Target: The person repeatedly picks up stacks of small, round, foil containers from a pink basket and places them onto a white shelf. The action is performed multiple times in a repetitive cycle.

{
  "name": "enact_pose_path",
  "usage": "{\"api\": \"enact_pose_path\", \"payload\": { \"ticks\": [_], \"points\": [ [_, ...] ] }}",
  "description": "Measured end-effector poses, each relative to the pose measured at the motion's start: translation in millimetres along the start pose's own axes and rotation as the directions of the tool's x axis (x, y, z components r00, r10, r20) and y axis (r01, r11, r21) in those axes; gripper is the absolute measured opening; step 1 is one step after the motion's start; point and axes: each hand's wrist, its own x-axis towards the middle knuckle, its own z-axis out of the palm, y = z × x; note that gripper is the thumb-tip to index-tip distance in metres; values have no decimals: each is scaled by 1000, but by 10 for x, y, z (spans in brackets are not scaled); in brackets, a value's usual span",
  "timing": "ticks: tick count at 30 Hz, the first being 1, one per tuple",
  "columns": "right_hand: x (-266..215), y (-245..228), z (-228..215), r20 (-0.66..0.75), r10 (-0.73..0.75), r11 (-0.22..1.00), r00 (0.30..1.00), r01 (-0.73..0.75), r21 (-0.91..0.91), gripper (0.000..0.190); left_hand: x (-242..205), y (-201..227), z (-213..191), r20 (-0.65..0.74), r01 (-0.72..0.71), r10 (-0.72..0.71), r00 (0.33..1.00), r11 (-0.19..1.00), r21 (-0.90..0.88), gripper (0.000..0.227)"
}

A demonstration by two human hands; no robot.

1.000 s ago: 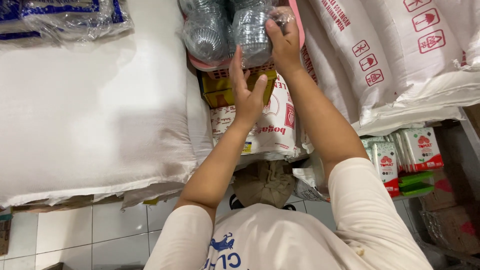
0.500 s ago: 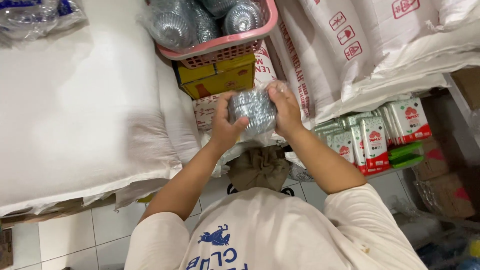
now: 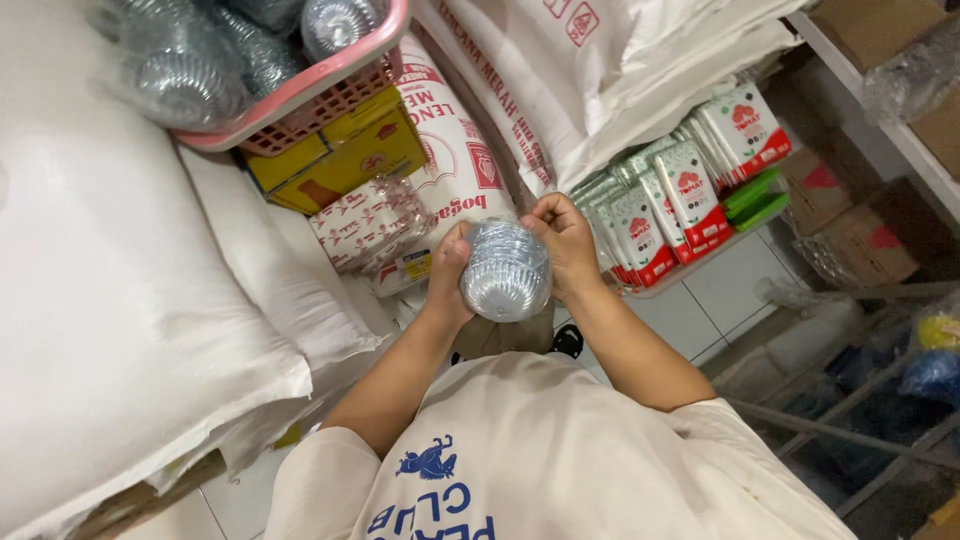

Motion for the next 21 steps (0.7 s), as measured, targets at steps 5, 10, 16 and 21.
{"api": "enact_pose_path", "payload": {
  "ticks": [5,10,16,21],
  "points": [
    [-315,-7,-474,-179,2,995,984,-21,-103,46,170,-236,184,18,83,-83,996,997,8,39],
    [-698,-454,-378,-161,-32,999,986,34,12,48,341,-595,394,-90,202,-194,977,975,91,34],
    [-749,-667,-610,-327,-84,996,941,73,-46,44,409,-1037,632,-13,192,-196,981,942,274,57],
    [-825,-766,-937,-445,12,999,895,-34,-42,44,408,-1301,776,101,84,-166,981,831,551,51]
  ]
}}
